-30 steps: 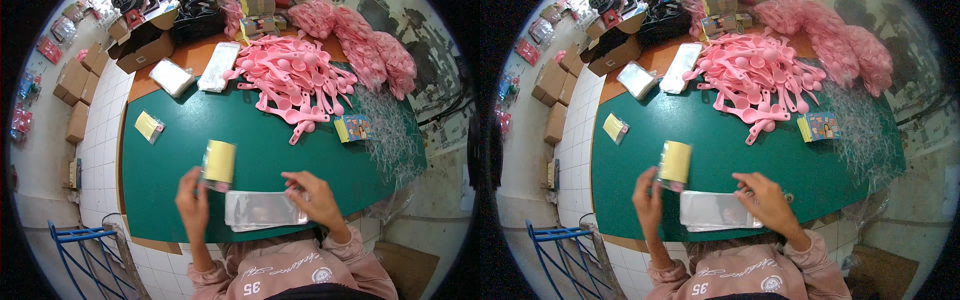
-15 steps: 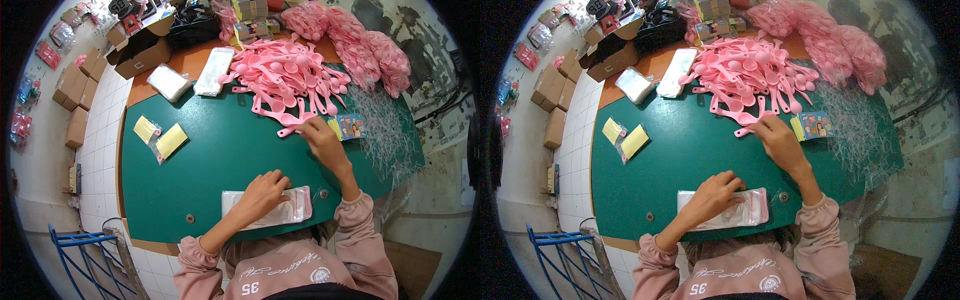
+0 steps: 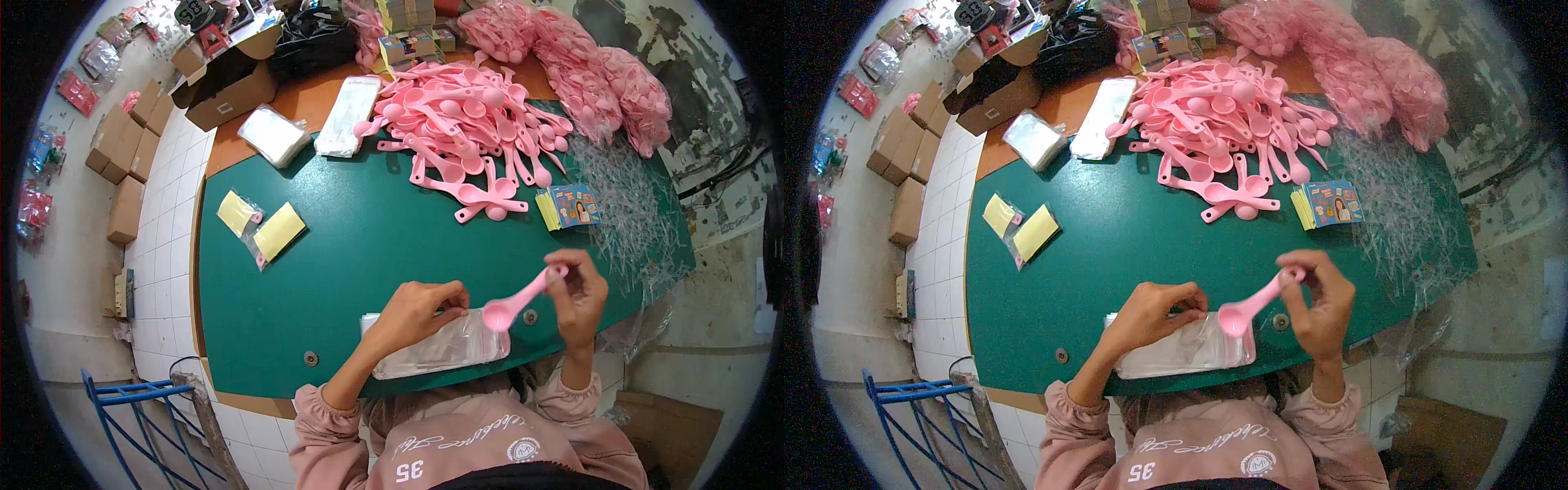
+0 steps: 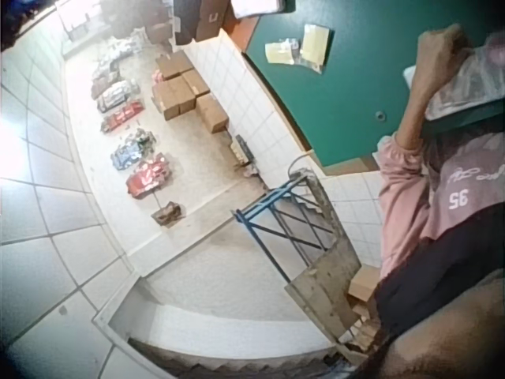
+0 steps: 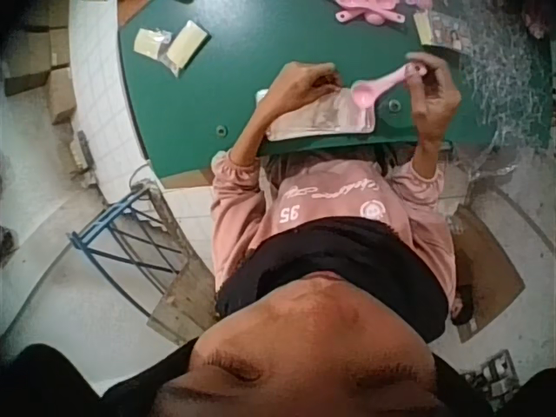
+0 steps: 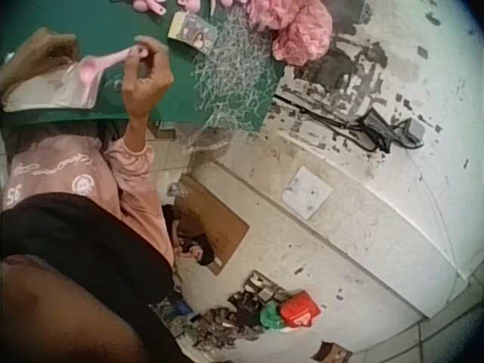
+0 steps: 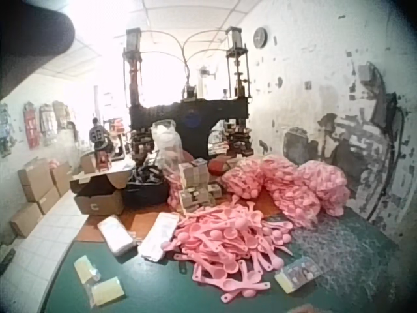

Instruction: The person unpacks pink plastic spoons from a large bag and places them on a green table. They then pick up individual spoons, place them into small clear plastic bags with yellow paper inserts, and seal the bags. The person repeats this process for several spoons.

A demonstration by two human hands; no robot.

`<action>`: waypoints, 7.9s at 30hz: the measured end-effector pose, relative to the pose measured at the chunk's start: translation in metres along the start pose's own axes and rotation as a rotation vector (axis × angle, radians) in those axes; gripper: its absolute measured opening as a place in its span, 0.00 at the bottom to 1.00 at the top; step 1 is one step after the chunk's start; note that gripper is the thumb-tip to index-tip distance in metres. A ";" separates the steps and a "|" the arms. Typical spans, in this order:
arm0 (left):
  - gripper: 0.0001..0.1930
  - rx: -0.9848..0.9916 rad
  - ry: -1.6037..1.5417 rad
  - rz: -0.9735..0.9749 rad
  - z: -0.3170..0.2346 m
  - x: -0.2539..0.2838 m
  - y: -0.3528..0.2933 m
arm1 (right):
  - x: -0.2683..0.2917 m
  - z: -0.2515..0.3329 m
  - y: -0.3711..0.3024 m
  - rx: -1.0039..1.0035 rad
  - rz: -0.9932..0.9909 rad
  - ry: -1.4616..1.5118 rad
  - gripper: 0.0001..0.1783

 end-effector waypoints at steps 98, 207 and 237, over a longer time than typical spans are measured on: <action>0.34 0.098 -0.164 0.141 0.004 0.055 -0.017 | -0.090 0.006 0.038 0.021 0.778 0.046 0.10; 0.16 0.252 -0.321 -0.762 0.011 0.005 -0.103 | -0.095 0.008 -0.023 0.090 0.693 -0.229 0.12; 0.09 -0.065 0.253 -0.145 -0.001 -0.002 -0.017 | 0.000 -0.005 0.005 -0.104 0.024 0.195 0.07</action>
Point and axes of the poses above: each hand's wrist, its own y-axis towards the middle knuckle, its own x-axis out of the back of the hand, z = x × y, the point moved 8 cm from there along y, towards the middle knuckle, and after that the axes turned 14 degrees about -y, right-handed, at the moved point
